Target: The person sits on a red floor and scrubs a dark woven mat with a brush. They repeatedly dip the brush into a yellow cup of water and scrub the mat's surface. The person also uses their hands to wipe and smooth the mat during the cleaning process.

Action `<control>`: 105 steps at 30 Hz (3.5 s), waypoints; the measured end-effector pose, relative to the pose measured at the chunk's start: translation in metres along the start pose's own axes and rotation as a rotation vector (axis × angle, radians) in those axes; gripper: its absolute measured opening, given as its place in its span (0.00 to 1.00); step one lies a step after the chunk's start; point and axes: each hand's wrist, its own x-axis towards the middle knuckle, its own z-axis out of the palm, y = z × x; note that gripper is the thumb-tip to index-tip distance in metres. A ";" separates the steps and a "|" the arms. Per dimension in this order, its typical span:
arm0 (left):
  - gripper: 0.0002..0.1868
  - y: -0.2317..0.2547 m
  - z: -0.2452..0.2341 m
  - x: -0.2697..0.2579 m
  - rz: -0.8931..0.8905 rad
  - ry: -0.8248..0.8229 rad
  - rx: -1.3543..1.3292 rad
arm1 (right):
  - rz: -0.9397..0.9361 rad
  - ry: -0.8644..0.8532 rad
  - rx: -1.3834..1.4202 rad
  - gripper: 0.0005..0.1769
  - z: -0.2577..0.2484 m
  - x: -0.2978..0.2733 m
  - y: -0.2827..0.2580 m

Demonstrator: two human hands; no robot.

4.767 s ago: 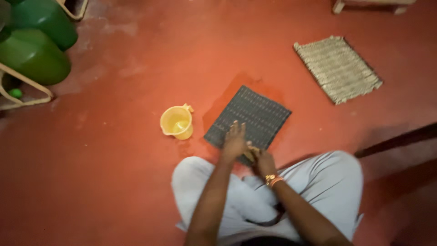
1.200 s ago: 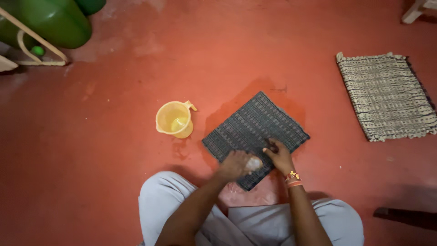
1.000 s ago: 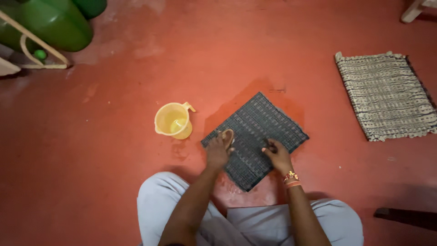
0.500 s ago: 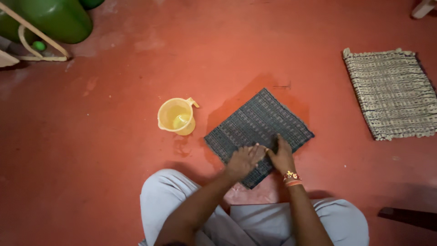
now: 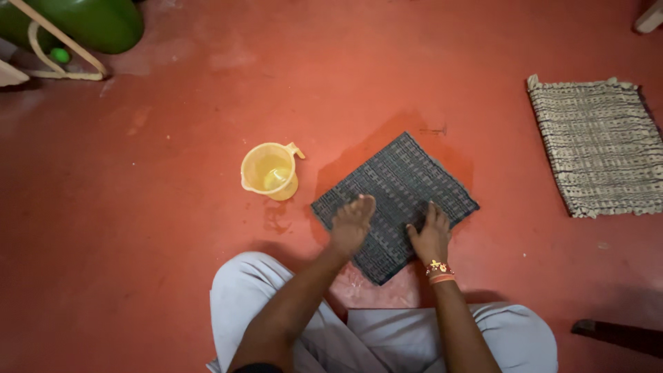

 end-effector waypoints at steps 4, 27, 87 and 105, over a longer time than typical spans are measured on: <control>0.40 0.009 0.021 0.000 0.072 0.059 -0.182 | 0.023 -0.001 0.021 0.53 -0.004 0.000 -0.005; 0.42 -0.006 0.002 0.001 0.070 0.340 -0.208 | 0.087 -0.005 0.125 0.55 0.000 0.005 0.000; 0.32 0.076 -0.051 -0.033 0.452 -0.228 -0.270 | 0.019 0.231 0.297 0.44 0.012 0.020 0.035; 0.37 0.061 -0.002 0.021 -0.016 -0.047 -0.124 | -0.081 0.028 -0.027 0.55 -0.042 0.018 0.007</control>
